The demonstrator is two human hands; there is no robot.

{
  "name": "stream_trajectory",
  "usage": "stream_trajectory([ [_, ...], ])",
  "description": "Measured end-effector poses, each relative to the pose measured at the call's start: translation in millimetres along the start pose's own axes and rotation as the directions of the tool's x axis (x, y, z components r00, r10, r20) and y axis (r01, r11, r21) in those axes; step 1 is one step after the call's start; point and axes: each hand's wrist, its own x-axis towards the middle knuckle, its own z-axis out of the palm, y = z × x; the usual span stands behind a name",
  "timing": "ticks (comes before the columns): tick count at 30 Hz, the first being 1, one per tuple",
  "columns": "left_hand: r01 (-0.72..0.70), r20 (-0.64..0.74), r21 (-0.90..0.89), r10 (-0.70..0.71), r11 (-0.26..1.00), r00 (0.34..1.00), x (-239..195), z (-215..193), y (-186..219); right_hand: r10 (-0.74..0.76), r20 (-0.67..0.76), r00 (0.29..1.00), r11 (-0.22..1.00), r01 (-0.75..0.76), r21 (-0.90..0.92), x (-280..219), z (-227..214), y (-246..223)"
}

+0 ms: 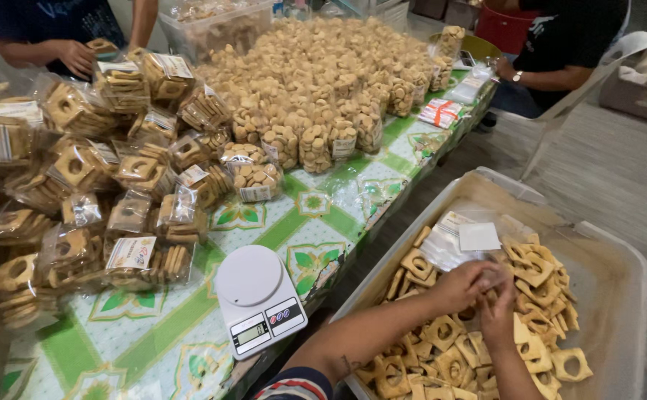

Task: The person picks square-shaped snacks from a large plastic bin and places them into a clear plastic bag. They continue filling the bag by hand and then place the filled bag onto a digital scale on the table.

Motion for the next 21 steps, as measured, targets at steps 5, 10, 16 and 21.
stream_trajectory([
  [5,-0.043,0.148,0.150,0.021,0.988,0.989,-4.1,1.7,-15.7,-0.213,0.130,0.968,0.923,0.243,-0.300,0.3,-1.5,11.7],
  [10,-0.202,0.163,0.127,0.180,0.971,0.970,-0.5,11.7,-47.3,-0.154,0.188,0.970,0.891,0.219,-0.399,-0.6,1.4,-7.2],
  [16,-0.360,0.213,0.244,0.312,0.900,0.926,4.1,24.6,-67.3,-0.215,0.198,0.957,0.930,0.262,-0.259,0.5,2.5,-28.7],
  [21,-0.361,0.258,0.272,0.294,0.892,0.920,10.9,19.0,-68.1,-0.122,0.186,0.975,0.949,0.170,-0.266,-0.6,2.4,-26.6],
])
